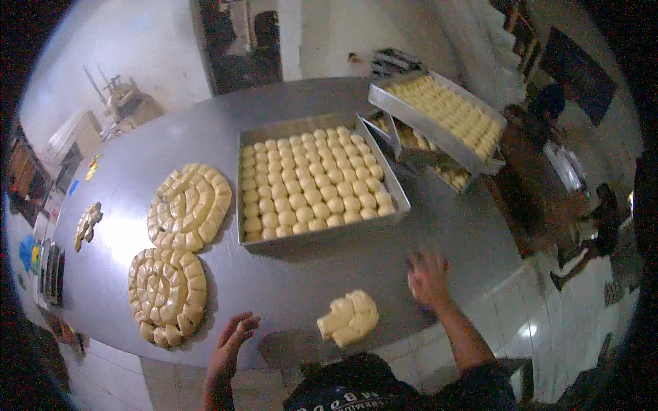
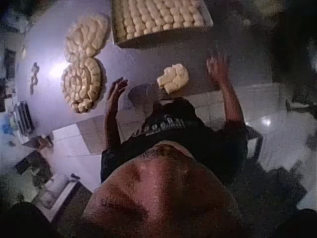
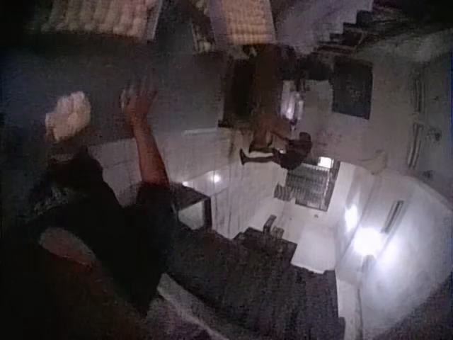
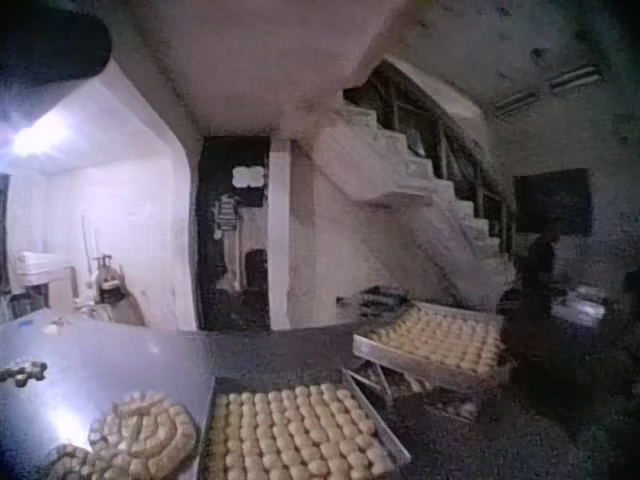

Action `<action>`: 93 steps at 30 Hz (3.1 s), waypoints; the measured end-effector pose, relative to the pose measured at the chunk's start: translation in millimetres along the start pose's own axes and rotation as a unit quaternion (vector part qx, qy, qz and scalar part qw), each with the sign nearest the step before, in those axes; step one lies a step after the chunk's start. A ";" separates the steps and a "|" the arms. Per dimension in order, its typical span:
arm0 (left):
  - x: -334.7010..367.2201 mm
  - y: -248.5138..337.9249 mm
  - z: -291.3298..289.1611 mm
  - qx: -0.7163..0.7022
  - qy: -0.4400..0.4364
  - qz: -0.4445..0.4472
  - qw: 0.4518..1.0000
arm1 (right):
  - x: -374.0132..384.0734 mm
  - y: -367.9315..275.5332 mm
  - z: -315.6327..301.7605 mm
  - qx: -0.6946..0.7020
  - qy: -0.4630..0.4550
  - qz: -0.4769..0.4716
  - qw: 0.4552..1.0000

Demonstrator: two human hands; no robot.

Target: The person arranges small, round dough balls into a rectangular metal baking tray. They pick up dough balls from a large braided dough structure on the table and place them into the tray, filling it row by row.

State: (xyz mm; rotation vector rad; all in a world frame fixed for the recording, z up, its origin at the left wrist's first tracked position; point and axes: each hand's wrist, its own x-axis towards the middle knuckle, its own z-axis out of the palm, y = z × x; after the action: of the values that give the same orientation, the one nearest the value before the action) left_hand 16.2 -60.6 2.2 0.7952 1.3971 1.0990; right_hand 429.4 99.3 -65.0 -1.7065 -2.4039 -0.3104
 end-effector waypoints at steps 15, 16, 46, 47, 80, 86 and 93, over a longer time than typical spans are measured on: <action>36.6 32.8 20.3 0.187 -0.102 0.109 0.971 | 42.5 0.9 38.4 0.225 0.103 0.191 0.950; 41.2 41.2 22.4 0.215 -0.093 0.110 0.966 | 43.2 -17.9 42.0 0.251 0.099 0.126 0.955; 519.5 111.4 237.1 0.656 0.142 0.341 0.658 | 197.5 93.6 -140.5 0.652 0.021 0.028 0.758; 523.5 110.7 235.9 0.675 0.125 0.321 0.652 | 221.4 80.4 -151.5 0.634 0.064 -0.003 0.771; 352.4 123.3 217.5 0.477 -0.038 0.448 0.755 | 2.1 125.9 -20.7 0.345 -0.106 0.167 0.918; 159.6 35.2 109.9 0.465 0.014 0.310 0.829 | -0.7 61.2 -28.6 0.362 -0.134 0.099 0.917; 59.9 -42.6 116.6 0.526 0.041 0.258 0.810 | 5.1 -44.5 -21.2 0.341 -0.107 -0.016 0.934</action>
State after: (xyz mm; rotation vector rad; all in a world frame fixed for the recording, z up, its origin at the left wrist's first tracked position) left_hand 127.7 0.8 -50.7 2.0382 1.9189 0.6519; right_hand 386.1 83.9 -46.2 -1.4139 -2.2724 0.6696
